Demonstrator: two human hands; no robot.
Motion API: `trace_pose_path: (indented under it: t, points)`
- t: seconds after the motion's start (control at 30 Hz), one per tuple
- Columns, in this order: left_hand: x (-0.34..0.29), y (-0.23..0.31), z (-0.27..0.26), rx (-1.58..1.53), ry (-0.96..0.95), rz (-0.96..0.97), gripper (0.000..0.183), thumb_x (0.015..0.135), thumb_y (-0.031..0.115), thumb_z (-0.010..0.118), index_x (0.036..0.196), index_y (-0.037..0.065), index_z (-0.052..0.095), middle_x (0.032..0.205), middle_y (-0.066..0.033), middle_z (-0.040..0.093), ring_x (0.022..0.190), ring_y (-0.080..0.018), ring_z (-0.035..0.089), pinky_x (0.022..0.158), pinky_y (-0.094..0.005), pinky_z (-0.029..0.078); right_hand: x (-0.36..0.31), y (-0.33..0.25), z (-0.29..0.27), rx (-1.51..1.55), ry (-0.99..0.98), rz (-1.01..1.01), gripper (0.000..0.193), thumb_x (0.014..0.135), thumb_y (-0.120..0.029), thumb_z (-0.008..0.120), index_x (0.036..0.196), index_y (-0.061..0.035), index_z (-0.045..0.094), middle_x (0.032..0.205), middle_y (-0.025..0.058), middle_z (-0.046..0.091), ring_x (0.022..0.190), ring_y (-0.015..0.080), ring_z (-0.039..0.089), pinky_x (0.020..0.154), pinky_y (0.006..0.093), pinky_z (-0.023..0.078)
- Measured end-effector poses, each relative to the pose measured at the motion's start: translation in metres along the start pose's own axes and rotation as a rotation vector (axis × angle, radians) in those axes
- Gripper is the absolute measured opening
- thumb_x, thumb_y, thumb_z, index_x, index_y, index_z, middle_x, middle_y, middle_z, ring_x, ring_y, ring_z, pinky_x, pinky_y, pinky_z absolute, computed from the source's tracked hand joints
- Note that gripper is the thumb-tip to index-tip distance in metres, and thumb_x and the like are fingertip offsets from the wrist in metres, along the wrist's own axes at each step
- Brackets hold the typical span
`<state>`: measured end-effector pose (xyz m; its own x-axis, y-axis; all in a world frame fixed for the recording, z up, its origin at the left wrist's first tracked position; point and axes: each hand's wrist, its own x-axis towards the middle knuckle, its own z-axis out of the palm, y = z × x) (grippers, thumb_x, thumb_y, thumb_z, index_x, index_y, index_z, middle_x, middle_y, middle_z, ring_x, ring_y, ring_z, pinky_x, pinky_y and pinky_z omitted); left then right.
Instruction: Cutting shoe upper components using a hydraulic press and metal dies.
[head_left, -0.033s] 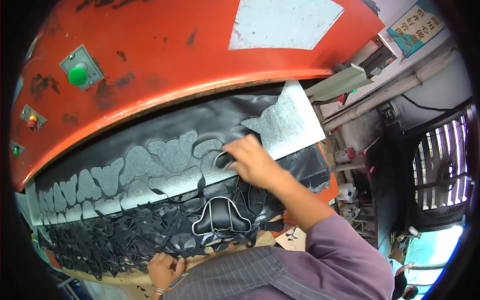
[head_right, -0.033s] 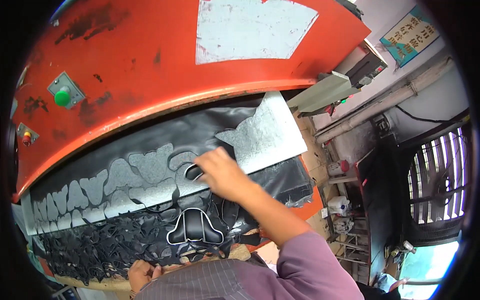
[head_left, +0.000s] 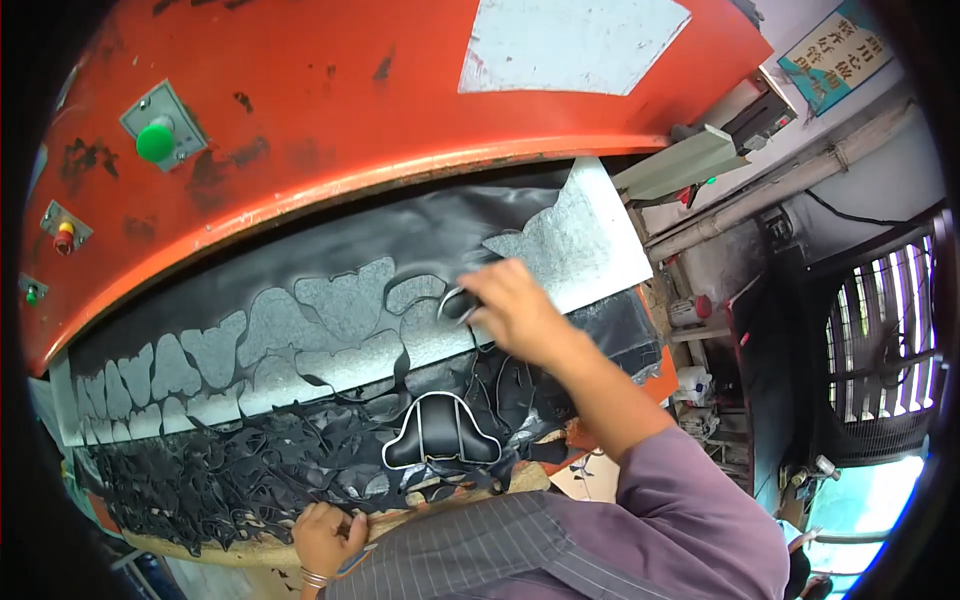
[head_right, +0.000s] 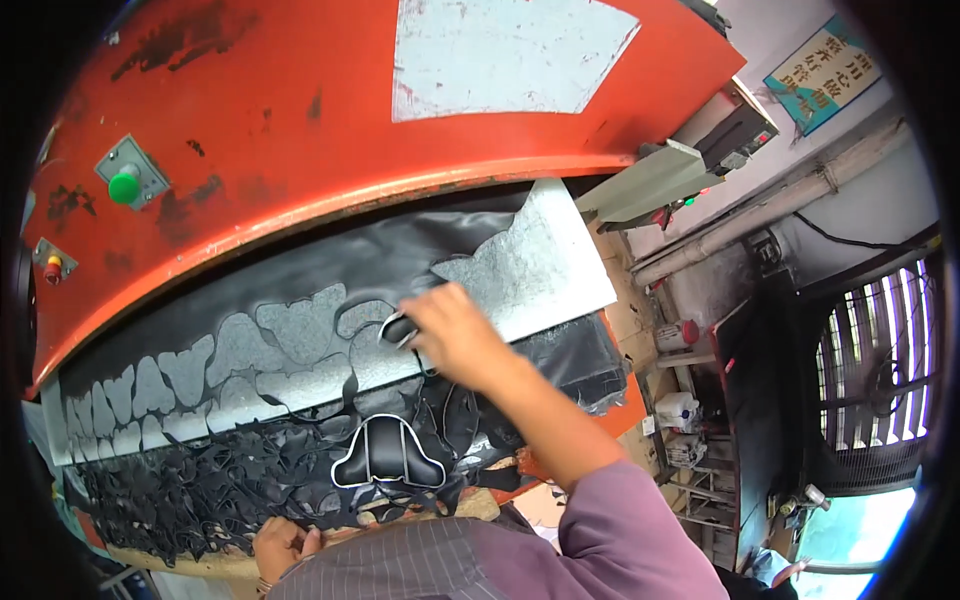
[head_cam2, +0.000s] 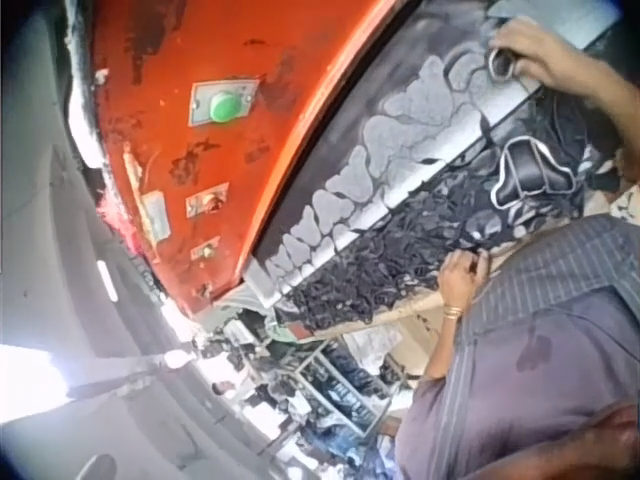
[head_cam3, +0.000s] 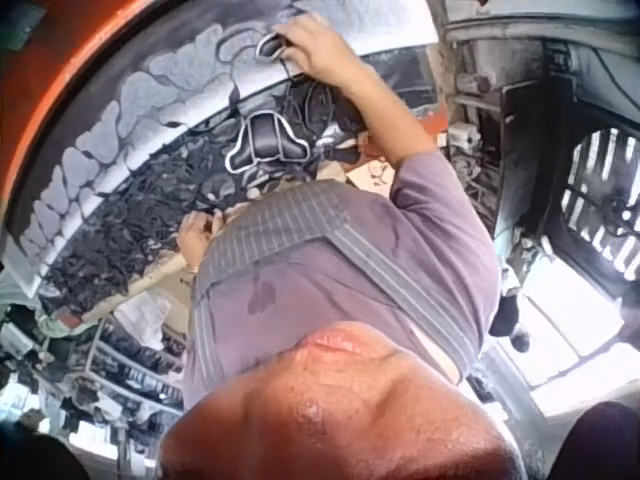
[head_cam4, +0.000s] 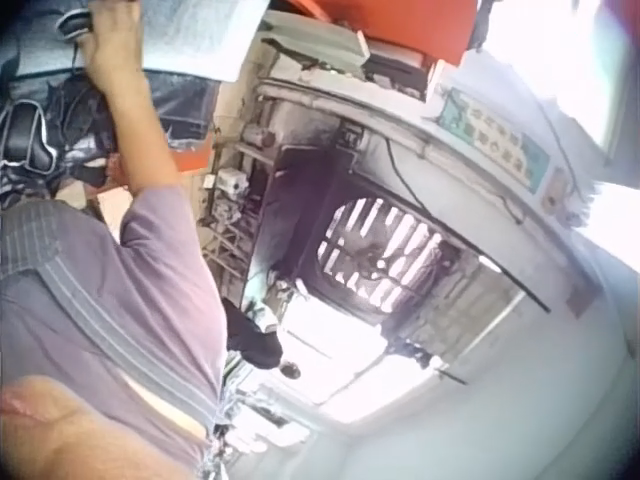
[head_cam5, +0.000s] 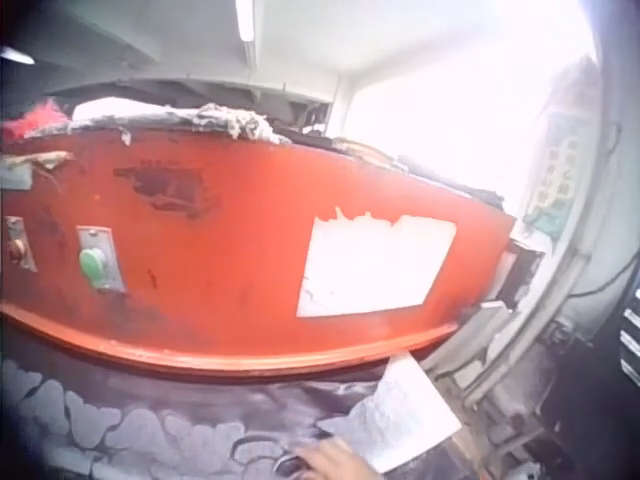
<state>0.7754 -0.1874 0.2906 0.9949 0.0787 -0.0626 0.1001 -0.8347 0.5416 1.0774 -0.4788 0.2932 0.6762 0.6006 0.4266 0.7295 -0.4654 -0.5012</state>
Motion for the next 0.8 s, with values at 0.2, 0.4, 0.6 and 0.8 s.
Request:
trace_pose_path:
  t: [0.2,0.4,0.6,0.8]
  points:
    - [0.010,0.010,0.003,-0.005,-0.003,-0.017,0.027,0.067,0.018,0.073,0.054,0.007,0.053,0.056,-0.0075,0.050,0.056,-0.0279,0.050,0.051,-0.0385,0.040,0.007,0.051,-0.021,0.020,-0.138,0.095,0.055,0.073,-0.011,0.075,0.124,-0.0058,0.056,0.107,0.0111,0.060,0.101,0.0318,0.051,0.091,0.0400,0.043]
    - [0.004,0.013,0.004,-0.040,0.051,-0.042,0.025,0.067,0.016,0.073,0.054,0.006,0.055,0.056,-0.0080,0.050,0.056,-0.0281,0.050,0.051,-0.0385,0.039,-0.019,0.075,-0.024,0.073,-0.036,0.129,0.056,0.073,-0.020,0.078,0.125,-0.0114,0.060,0.111,0.0101,0.061,0.105,0.0279,0.052,0.093,0.0354,0.041]
    - [0.004,0.009,-0.001,-0.085,0.045,-0.040,0.025,0.068,0.015,0.074,0.054,0.006,0.056,0.056,-0.0073,0.051,0.056,-0.0268,0.051,0.051,-0.0377,0.040,-0.019,0.070,-0.020,0.124,-0.005,0.242,0.049,0.073,-0.020,0.078,0.119,-0.0098,0.063,0.107,0.0122,0.061,0.102,0.0289,0.055,0.090,0.0360,0.044]
    - [0.003,0.000,-0.002,-0.082,0.062,0.015,0.023,0.070,0.016,0.074,0.056,0.007,0.059,0.054,-0.0056,0.051,0.054,-0.0249,0.051,0.050,-0.0365,0.040,-0.018,0.069,-0.011,-0.003,0.033,0.193,0.055,0.071,-0.018,0.077,0.123,-0.0098,0.060,0.107,0.0139,0.061,0.100,0.0306,0.056,0.089,0.0360,0.045]
